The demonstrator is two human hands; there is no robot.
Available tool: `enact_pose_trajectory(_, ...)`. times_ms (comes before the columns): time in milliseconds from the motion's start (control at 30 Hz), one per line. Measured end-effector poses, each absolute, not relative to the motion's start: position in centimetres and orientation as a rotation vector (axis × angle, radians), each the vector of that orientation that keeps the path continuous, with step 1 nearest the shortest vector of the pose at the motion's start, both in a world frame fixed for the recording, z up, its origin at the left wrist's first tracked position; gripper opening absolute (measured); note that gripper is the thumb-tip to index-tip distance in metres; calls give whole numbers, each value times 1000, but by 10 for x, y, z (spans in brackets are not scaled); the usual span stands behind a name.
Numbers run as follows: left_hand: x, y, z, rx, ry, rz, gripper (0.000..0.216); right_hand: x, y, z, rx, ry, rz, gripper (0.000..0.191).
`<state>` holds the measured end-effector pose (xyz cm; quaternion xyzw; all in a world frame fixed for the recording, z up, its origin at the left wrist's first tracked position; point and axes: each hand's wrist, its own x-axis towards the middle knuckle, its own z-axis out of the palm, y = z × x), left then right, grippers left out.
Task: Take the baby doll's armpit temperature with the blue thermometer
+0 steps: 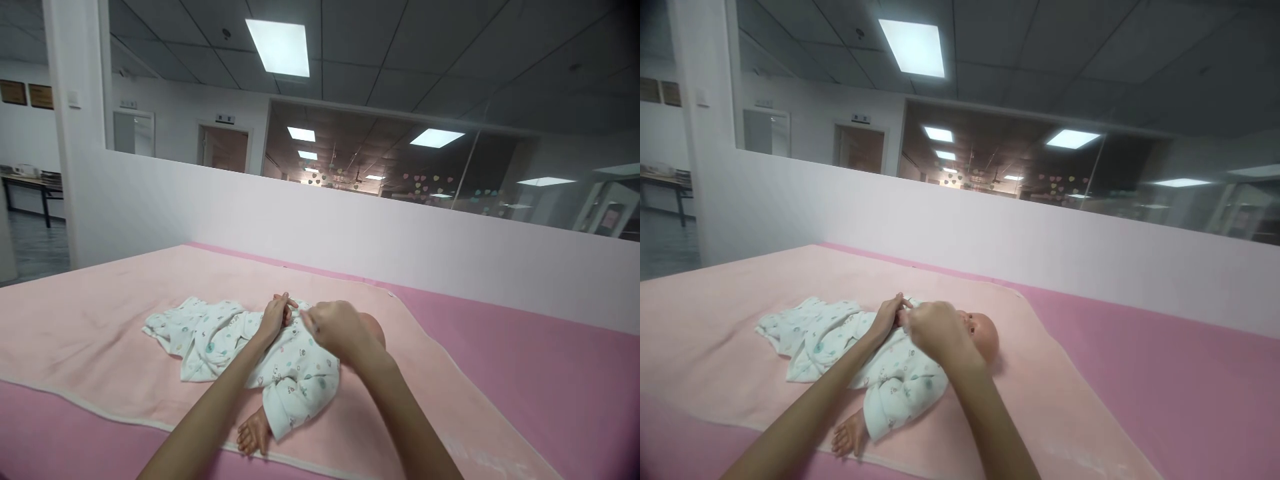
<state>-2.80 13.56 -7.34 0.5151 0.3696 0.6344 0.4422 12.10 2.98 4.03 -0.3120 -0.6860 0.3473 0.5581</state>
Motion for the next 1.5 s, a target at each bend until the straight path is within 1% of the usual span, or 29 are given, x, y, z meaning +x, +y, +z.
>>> enact_pose_trajectory(100,-29,139,-77,1317,891,1554,46,121,30,38,-655,-1643,789,45)
enact_pose_trajectory(233,-30,143,-81,1371,880,1552,43,122,26,37,-553,-1616,615,59)
enact_pose_trajectory(300,-30,143,-81,1382,891,1564,42,119,24,37,-578,-1638,547,57)
enact_pose_trajectory(400,-29,142,-80,1387,891,1558,40,122,18,39,-623,-1707,460,46)
enact_pose_trajectory(467,-29,142,-81,1384,882,1542,40,128,16,38,-664,-1744,299,41)
enact_pose_trajectory(500,-29,143,-81,1387,883,1535,40,130,15,36,-699,-1745,160,42)
enact_pose_trajectory(600,-29,144,-83,1395,888,1531,41,127,16,20,-835,-1689,-376,54)
enact_pose_trajectory(667,-29,145,-84,1395,901,1528,41,121,17,10,-880,-1708,-564,56)
enact_pose_trajectory(700,-29,146,-84,1398,907,1524,41,121,17,7,-879,-1751,-591,55)
enact_pose_trajectory(767,-29,148,-85,1415,916,1509,40,128,15,7,-850,-1865,-449,51)
enact_pose_trajectory(800,-29,148,-86,1429,918,1503,40,135,14,8,-834,-1890,-311,51)
enact_pose_trajectory(900,-31,149,-88,1486,931,1503,40,155,10,10,-789,-1825,134,61)
enact_pose_trajectory(967,-31,147,-87,1531,958,1500,40,157,9,5,-789,-1801,255,62)
enact_pose_trajectory(1100,-31,137,-80,1752,1103,1427,43,145,6,-22,-832,-1920,271,44)
enact_pose_trajectory(1200,-28,126,-75,2162,1277,1291,43,153,-4,-46,-943,-1975,273,41)
enact_pose_trajectory(1300,-23,117,-71,2491,1402,1138,38,179,-10,-72,-1120,-1992,201,32)
enact_pose_trajectory(1367,-20,111,-67,2596,1412,1149,33,199,-8,-89,-1187,-2047,113,25)
enact_pose_trajectory(1500,-13,103,-60,2708,1269,1248,28,232,0,-115,-1315,-2153,-30,29)
